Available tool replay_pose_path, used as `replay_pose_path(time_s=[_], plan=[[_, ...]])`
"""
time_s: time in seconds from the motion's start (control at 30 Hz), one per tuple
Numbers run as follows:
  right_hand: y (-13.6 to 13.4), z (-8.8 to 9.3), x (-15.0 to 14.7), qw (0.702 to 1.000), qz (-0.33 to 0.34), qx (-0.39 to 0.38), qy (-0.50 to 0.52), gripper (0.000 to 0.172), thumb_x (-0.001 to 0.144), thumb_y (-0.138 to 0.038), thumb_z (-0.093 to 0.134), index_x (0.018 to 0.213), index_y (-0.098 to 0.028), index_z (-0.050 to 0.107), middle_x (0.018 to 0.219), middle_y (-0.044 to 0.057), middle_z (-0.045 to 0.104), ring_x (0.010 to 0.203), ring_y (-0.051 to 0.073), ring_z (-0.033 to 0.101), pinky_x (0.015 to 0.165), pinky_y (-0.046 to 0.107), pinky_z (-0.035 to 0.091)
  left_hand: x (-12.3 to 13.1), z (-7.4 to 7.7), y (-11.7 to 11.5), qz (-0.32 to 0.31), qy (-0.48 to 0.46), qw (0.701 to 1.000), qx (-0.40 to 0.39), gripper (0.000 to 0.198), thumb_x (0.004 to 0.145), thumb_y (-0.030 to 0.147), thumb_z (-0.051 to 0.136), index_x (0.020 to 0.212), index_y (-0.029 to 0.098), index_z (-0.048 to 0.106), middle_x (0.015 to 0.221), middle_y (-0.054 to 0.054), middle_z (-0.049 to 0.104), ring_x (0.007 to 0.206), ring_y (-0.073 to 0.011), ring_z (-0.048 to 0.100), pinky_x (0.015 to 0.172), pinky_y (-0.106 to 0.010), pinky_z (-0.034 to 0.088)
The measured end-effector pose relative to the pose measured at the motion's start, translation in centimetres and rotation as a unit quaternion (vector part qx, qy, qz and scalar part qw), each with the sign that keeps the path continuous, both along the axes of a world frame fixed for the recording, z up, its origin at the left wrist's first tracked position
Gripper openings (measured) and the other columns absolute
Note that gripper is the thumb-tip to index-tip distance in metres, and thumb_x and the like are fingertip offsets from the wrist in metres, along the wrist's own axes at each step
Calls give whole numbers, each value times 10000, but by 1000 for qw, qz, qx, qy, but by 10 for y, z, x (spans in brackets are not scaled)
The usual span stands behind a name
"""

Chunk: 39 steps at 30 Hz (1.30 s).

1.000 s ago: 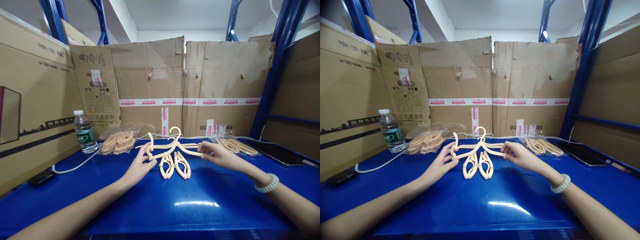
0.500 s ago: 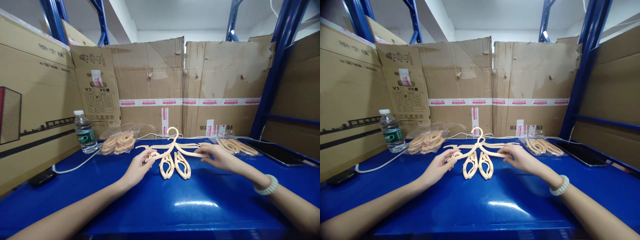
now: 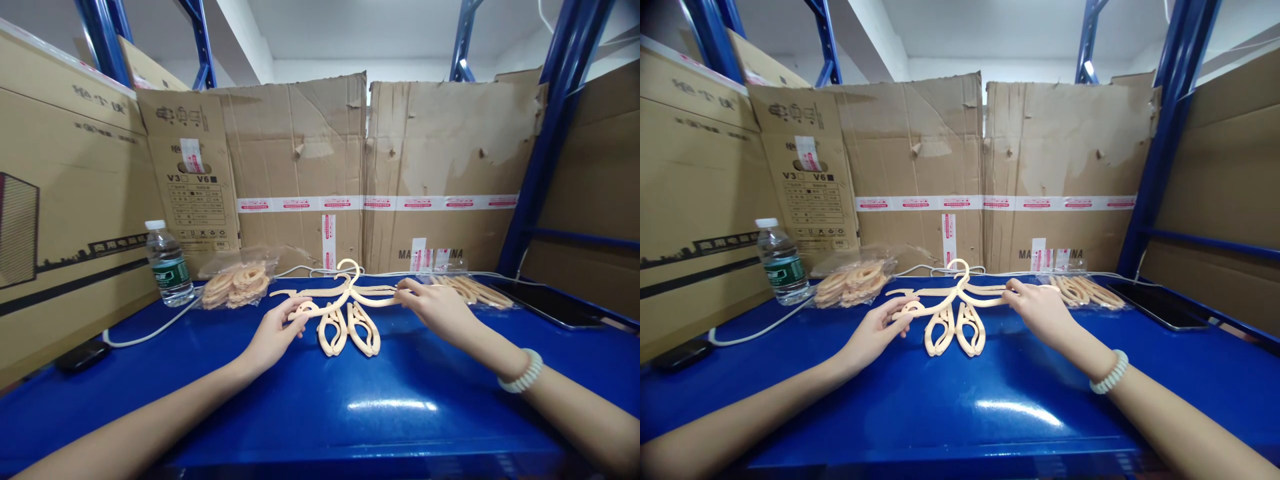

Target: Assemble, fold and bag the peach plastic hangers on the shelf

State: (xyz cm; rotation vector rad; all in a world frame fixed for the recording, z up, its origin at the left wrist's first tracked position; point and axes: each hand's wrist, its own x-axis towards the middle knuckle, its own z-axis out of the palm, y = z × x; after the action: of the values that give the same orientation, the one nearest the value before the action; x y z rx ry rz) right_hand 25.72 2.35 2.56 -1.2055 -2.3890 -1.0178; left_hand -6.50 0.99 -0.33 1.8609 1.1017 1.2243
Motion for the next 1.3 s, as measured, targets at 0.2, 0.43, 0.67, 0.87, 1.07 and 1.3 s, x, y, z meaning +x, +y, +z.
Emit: replay_pose_path(time_s=[0.2, 0.43, 0.67, 0.87, 1.07, 1.3], plan=[[-2, 0, -1, 996, -49, 65, -35, 325, 781, -15, 440, 983, -181, 632, 1101, 110, 654, 586, 138, 603, 466, 255, 307, 1, 3, -2, 4, -2, 1000, 0, 401, 789, 375, 594, 1125, 156, 598, 946, -66, 642, 710, -156, 588, 608, -270, 513], [-5, 2, -4, 993, -51, 89, -51, 291, 794, 7, 460, 949, -162, 640, 1126, 141, 646, 744, 217, 645, 536, 287, 416, 2, 4, -3, 5, -15, 1000, 1, 388, 766, 371, 618, 1078, 140, 611, 874, -52, 650, 652, -146, 591, 637, -294, 520], [-9, 3, -7, 997, -32, 72, -5, 243, 825, -15, 471, 938, -167, 622, 1150, 163, 610, 946, 279, 607, 676, 345, 494, 3, 7, -4, 33, -41, 999, -10, 434, 764, 401, 622, 1111, 141, 605, 871, -56, 676, 663, -162, 623, 695, -329, 536], [-1, -3, -7, 957, 119, -71, 255, 316, 884, -150, 415, 1168, -217, 536, 1196, 129, 541, 877, 204, 626, 709, 334, 546, 3, 10, -6, 62, -95, 994, -6, 418, 756, 387, 646, 1096, 145, 609, 946, -59, 676, 692, -149, 621, 739, -324, 544], [8, 0, -4, 798, 179, -295, 494, 346, 815, -417, 578, 1066, -181, 607, 970, 95, 660, 741, 185, 608, 647, 322, 542, 2, 10, -4, 54, -170, 983, -33, 444, 724, 381, 696, 1089, 144, 608, 945, -57, 659, 745, -147, 611, 750, -311, 547], [4, -3, -14, 635, 220, -411, 616, 425, 727, -506, 680, 971, -166, 609, 763, 22, 605, 632, 129, 543, 614, 295, 491, 8, 14, -14, 10, -148, 989, -26, 403, 731, 358, 692, 1063, 148, 598, 845, -39, 649, 724, -161, 628, 699, -296, 550]])
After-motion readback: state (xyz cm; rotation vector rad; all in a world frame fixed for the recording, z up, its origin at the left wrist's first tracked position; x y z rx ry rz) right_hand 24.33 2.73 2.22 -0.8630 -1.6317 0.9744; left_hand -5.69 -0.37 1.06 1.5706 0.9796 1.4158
